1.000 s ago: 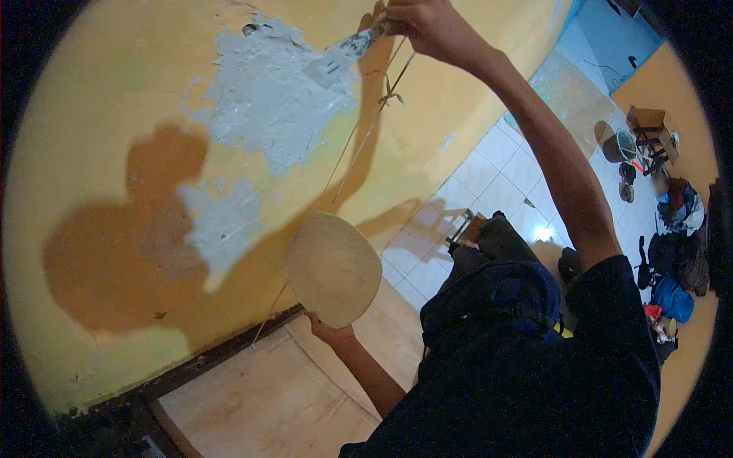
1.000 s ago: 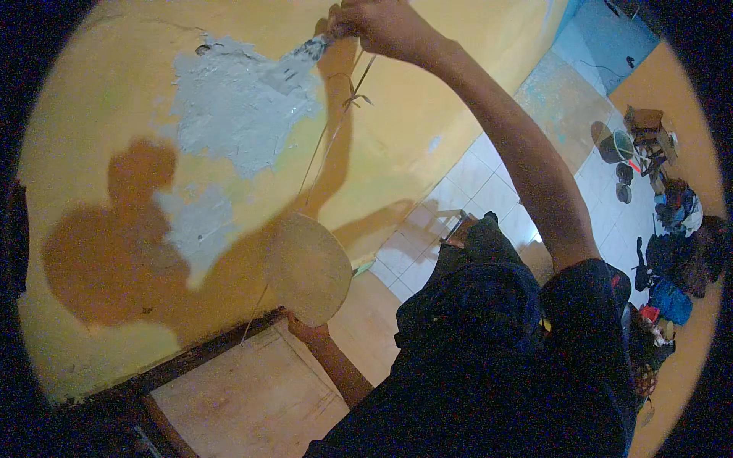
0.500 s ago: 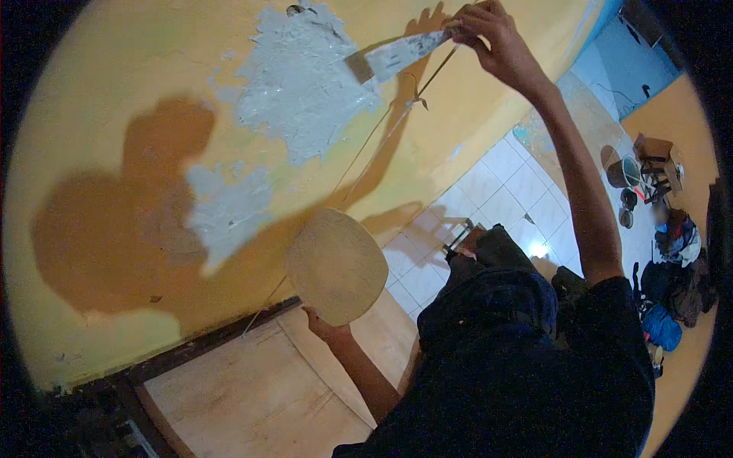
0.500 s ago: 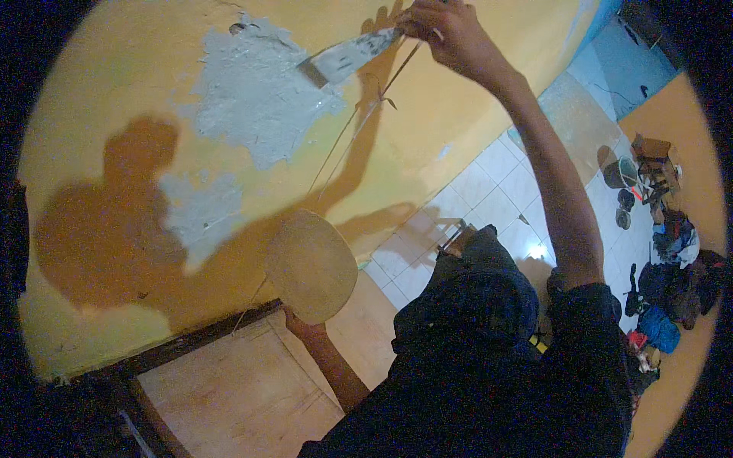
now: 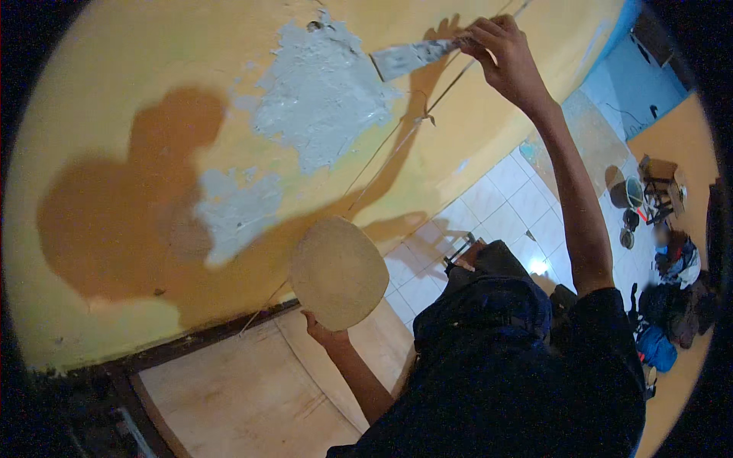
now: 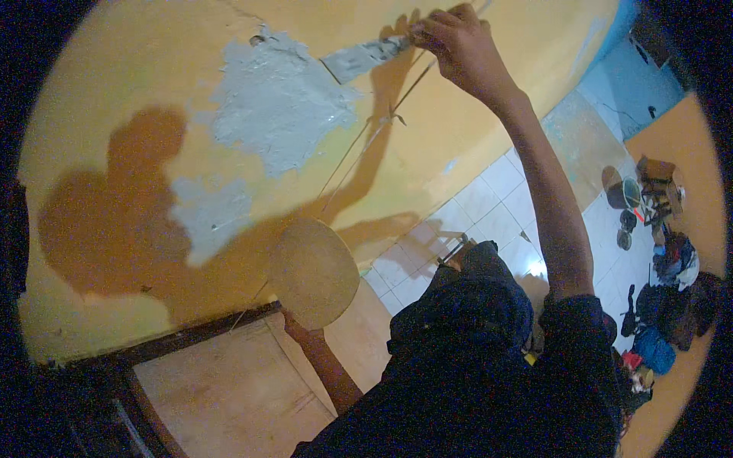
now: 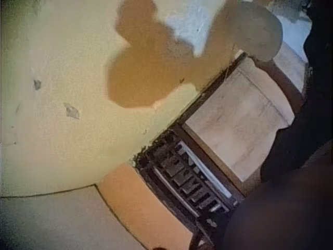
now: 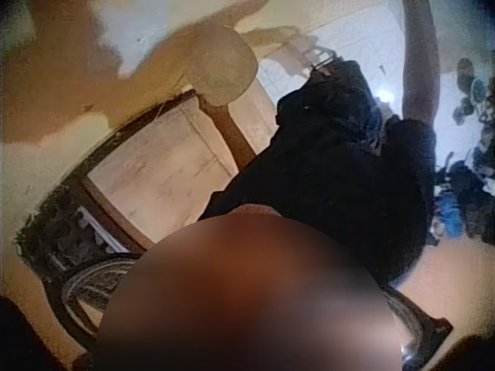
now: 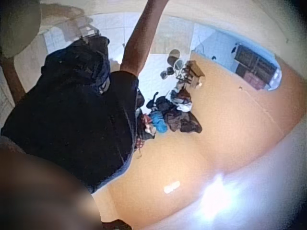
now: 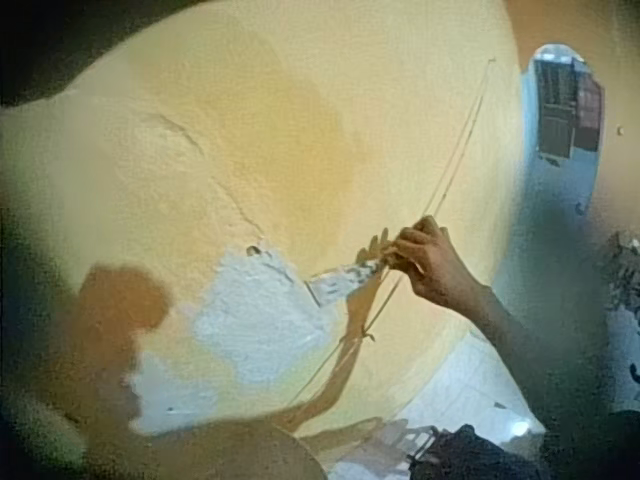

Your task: Patching and smoothing a damaged section of a wall using putty and a putty knife.

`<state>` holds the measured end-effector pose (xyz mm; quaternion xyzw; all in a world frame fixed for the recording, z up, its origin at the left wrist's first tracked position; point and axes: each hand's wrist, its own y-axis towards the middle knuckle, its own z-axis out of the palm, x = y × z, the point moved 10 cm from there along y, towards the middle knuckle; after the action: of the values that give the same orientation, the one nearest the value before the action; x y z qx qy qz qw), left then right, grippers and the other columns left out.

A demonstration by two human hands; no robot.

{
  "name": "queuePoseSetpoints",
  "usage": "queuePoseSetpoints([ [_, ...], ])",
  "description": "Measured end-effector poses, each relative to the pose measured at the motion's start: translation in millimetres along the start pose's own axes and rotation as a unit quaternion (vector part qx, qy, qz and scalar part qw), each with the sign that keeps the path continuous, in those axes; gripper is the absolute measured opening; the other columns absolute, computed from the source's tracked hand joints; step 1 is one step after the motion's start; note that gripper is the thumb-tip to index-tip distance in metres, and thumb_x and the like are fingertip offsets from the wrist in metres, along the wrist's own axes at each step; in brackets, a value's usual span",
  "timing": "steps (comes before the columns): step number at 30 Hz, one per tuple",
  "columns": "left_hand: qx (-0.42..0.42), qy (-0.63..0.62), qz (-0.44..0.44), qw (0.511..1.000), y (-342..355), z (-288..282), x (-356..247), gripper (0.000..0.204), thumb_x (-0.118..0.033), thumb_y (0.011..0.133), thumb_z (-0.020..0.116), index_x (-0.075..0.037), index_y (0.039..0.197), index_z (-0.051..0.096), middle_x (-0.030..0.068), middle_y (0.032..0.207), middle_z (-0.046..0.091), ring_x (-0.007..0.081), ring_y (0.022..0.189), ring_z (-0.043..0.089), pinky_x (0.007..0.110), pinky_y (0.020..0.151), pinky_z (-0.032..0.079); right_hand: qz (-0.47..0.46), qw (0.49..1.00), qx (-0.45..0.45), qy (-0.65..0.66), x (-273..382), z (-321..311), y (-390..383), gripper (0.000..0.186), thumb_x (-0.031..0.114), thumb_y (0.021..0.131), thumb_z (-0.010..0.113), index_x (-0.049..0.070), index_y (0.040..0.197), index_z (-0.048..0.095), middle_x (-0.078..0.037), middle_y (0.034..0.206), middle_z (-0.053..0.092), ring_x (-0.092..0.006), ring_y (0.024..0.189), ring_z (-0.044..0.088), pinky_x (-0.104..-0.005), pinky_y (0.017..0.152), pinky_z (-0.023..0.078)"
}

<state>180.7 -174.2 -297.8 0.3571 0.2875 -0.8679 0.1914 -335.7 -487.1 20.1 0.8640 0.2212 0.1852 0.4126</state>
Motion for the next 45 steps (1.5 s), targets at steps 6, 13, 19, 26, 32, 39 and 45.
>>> queuePoseSetpoints([
  [6, 0.054, -0.01, 0.0, 0.998, -2.7, 16.9, -1.1, 0.055, -0.04, 0.101, 0.04, -0.006, 0.144, 0.04, 0.0161, 0.147, 0.044, 0.0387, 0.133, 0.042, 0.059, 0.109, 0.035, -0.032, 0.997, 0.01, 0.07, 62.4, 7.3, 5.7, 0.022, 0.012, 0.083, 0.067, 0.014, 0.105, 0.068, -0.002, 0.102, 0.062, -0.0294, 0.101, 0.052, -0.0446, 0.078, 0.044],
  [13, -0.014, -0.022, 0.003, 1.0, -12.1, 22.5, -1.9, 0.06, -0.047, 0.102, 0.035, -0.003, 0.144, 0.039, 0.0173, 0.146, 0.044, 0.0379, 0.132, 0.042, 0.055, 0.111, 0.033, -0.022, 0.999, -0.024, 0.037, 35.8, -7.4, 28.2, 0.019, 0.012, 0.084, 0.067, 0.014, 0.104, 0.069, -0.003, 0.105, 0.064, -0.0303, 0.099, 0.054, -0.045, 0.078, 0.047],
  [19, 0.046, -0.041, -0.011, 0.998, 2.3, 6.4, 1.7, 0.06, -0.045, 0.103, 0.035, -0.002, 0.144, 0.038, 0.0177, 0.145, 0.045, 0.0374, 0.132, 0.043, 0.053, 0.11, 0.036, -0.006, 0.996, -0.013, 0.083, 41.6, -29.5, 26.1, 0.018, 0.012, 0.084, 0.068, 0.013, 0.102, 0.069, -0.001, 0.097, 0.065, -0.0292, 0.095, 0.053, -0.0435, 0.079, 0.044],
  [26, 0.031, 0.028, 0.021, 0.999, -8.9, 24.8, -13.5, 0.058, -0.043, 0.104, 0.033, -0.001, 0.143, 0.039, 0.018, 0.144, 0.046, 0.0357, 0.13, 0.045, 0.052, 0.108, 0.038, -0.047, 0.998, -0.05, -0.013, 61.1, -39.2, 65.4, 0.019, 0.013, 0.082, 0.068, 0.015, 0.101, 0.069, -0.001, 0.098, 0.064, -0.0285, 0.093, 0.054, -0.0456, 0.074, 0.045],
  [32, -0.021, 0.053, 0.038, 0.998, -3.1, 5.4, -16.6, 0.056, -0.043, 0.104, 0.032, -0.003, 0.142, 0.041, 0.0165, 0.141, 0.049, 0.0365, 0.127, 0.049, 0.052, 0.107, 0.039, -0.012, 0.998, -0.062, -0.021, 50.6, -67.9, 49.8, 0.016, 0.008, 0.081, 0.07, 0.013, 0.096, 0.072, -0.001, 0.088, 0.067, -0.0286, 0.089, 0.056, -0.0423, 0.073, 0.046],
  [39, 0.011, -0.005, 0.012, 1.0, 0.3, 8.9, -10.8, 0.055, -0.043, 0.104, 0.032, -0.005, 0.142, 0.042, 0.0154, 0.143, 0.048, 0.0371, 0.129, 0.047, 0.053, 0.107, 0.039, -0.05, 0.997, -0.044, -0.049, 81.6, -47.7, 63.9, 0.014, 0.011, 0.083, 0.069, 0.015, 0.097, 0.071, 0.001, 0.093, 0.065, -0.0271, 0.094, 0.055, -0.0421, 0.075, 0.045],
  [45, -0.036, 0.007, 0.019, 0.999, -10.5, 11.0, -11.8, 0.056, -0.045, 0.103, 0.035, -0.005, 0.141, 0.043, 0.0151, 0.142, 0.049, 0.0362, 0.129, 0.047, 0.052, 0.108, 0.038, -0.003, 0.999, -0.043, 0.002, 48.9, -55.7, 47.0, 0.017, 0.006, 0.081, 0.069, 0.014, 0.097, 0.071, 0.0, 0.09, 0.066, -0.0276, 0.092, 0.055, -0.0416, 0.078, 0.045],
])
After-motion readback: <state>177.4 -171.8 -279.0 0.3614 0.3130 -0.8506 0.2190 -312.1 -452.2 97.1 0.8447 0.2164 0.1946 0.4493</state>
